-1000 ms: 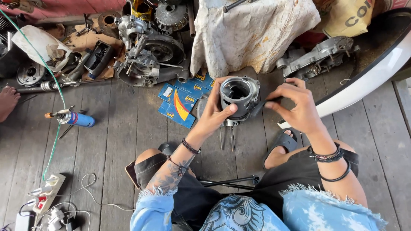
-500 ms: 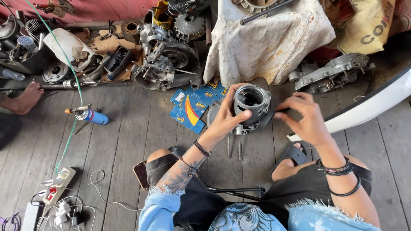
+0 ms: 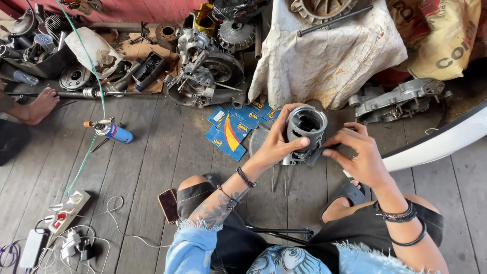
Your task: Cleaning the interior of a motorcycle engine cylinder by scraping away residue with a small tool.
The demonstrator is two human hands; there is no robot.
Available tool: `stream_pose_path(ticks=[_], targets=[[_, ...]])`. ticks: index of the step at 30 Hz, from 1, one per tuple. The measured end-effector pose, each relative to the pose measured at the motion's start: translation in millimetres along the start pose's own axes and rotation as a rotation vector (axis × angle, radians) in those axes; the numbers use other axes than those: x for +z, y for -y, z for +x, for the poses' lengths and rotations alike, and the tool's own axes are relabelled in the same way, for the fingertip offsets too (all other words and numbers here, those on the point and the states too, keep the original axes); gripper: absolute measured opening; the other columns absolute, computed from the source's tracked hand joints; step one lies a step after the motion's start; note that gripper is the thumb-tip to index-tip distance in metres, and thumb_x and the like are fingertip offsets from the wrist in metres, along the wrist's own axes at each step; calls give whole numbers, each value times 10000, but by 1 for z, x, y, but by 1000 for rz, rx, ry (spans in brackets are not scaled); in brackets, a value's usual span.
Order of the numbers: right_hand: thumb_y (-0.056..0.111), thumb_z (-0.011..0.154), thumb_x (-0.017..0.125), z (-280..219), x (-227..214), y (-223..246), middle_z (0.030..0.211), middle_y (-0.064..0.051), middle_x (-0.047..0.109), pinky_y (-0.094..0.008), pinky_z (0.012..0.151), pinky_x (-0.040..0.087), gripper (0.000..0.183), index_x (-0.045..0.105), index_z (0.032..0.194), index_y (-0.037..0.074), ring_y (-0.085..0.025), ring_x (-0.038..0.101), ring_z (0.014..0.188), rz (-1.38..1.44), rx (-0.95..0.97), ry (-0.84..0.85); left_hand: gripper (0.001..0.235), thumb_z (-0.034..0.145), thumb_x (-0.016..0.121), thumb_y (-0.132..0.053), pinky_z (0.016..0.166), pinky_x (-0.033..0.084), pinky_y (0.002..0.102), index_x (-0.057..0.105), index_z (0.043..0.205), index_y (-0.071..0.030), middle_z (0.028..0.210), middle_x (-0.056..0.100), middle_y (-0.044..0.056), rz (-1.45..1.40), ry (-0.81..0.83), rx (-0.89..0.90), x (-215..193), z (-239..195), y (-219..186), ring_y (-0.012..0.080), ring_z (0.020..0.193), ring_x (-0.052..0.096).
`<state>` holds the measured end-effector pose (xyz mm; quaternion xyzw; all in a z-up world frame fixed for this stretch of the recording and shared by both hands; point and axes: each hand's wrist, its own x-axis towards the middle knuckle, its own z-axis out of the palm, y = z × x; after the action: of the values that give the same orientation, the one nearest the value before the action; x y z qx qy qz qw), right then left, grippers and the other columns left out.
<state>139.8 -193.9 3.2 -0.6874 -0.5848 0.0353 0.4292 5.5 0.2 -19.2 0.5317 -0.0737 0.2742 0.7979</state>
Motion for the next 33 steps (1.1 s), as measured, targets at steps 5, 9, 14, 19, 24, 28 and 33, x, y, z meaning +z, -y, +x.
stream_pose_path(ticks=[5,9,14,19,24,28,33], targets=[[173,886,820,3,-20,-20,869,-25,720,-479,1155,389,151,751,1017,145,-229,701,903,-26,43,-34,768,858,848,-253,1127,439,462,441,1476,-46,1299,607,177,11,-8,-22,0,0,-2,232,1273,535],[198,872,826,5,-8,0,863,-2,727,-459,1135,400,131,758,975,154,-209,709,879,75,45,-14,795,849,853,-289,1131,431,487,440,1479,-35,1299,598,207,-14,6,-50,2,-2,-6,267,1269,540],[151,890,820,9,-16,-7,862,-14,722,-456,1156,383,123,754,993,133,-194,691,902,86,60,-54,764,870,840,-273,1119,444,449,436,1480,-51,1305,612,162,24,10,-46,3,-3,-7,217,1273,541],[154,859,837,11,-10,-9,841,-30,715,-450,1142,382,126,758,948,115,-206,695,888,178,34,-54,770,848,865,-263,1111,452,450,450,1462,-56,1281,614,172,67,1,-26,3,2,3,215,1250,559],[124,876,826,4,-12,-33,880,-56,720,-430,1156,369,133,741,974,94,-230,688,966,91,44,-120,737,865,840,-291,1091,470,433,464,1452,-52,1283,624,155,50,18,-51,4,-2,-5,209,1259,558],[140,898,813,1,-10,-34,843,-45,712,-406,1153,363,109,747,972,92,-198,681,921,127,53,-142,703,840,865,-272,1083,467,464,503,1398,-45,1246,622,171,96,6,-37,2,-3,-6,245,1230,572],[127,865,826,10,-18,9,780,-20,703,-412,1140,356,98,744,912,101,-181,678,835,140,38,-110,687,787,900,-269,1067,478,457,539,1334,-60,1235,644,141,166,10,-13,3,-2,3,215,1205,592]])
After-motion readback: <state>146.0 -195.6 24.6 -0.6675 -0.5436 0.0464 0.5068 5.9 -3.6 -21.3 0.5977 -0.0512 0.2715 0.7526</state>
